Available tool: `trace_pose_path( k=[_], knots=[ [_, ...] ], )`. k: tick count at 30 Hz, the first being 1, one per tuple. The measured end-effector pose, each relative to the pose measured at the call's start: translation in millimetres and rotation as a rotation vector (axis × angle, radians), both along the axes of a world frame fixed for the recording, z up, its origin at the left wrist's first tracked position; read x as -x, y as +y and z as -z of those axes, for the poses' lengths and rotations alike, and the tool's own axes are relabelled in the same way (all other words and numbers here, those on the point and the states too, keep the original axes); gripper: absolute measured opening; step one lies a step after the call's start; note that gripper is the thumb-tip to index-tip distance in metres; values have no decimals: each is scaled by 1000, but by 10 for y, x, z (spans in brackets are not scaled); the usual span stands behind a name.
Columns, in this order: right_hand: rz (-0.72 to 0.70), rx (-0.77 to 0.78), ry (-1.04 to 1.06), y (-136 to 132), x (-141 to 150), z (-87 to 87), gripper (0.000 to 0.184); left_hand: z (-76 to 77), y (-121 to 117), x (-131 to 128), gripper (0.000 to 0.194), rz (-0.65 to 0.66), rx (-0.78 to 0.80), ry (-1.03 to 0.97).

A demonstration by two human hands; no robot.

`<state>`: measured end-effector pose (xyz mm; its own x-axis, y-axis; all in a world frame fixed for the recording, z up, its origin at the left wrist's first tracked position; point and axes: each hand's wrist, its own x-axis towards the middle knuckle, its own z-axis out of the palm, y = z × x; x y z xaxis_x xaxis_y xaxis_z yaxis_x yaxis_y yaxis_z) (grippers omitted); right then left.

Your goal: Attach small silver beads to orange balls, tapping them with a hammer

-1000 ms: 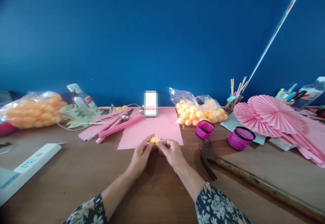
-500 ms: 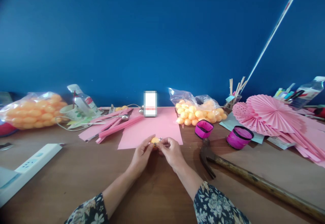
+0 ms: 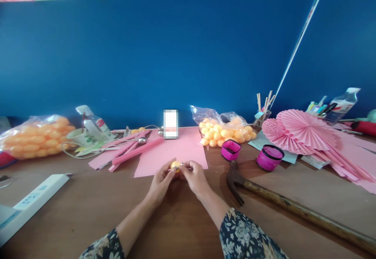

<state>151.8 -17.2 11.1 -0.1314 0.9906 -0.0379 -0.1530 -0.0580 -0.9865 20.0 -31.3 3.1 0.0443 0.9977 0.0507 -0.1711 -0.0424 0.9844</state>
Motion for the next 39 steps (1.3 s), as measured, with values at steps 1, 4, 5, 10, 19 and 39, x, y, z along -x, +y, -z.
trace_pose_path(
  k=[1,4,5,10,19,39],
  knots=[
    [1,-14,-10,-3,1,0,32,-8,-1,-1,50,-4,-6,22],
    [-18,-55,-29,-10,7,-1,30,-4,6,3,45,-22,-26,65],
    [-26,-74,-41,-11,8,-2,29,2,9,5,44,-27,-30,74],
    [-36,-214,-208,-9,-9,10,24,-3,10,12,43,-51,-49,117],
    [-72,-232,-168,-6,-16,29,26,-43,-15,14,46,-26,-13,56],
    [212,-447,-522,86,-116,27,17,-41,4,-1,52,-72,-33,81]
  ],
)
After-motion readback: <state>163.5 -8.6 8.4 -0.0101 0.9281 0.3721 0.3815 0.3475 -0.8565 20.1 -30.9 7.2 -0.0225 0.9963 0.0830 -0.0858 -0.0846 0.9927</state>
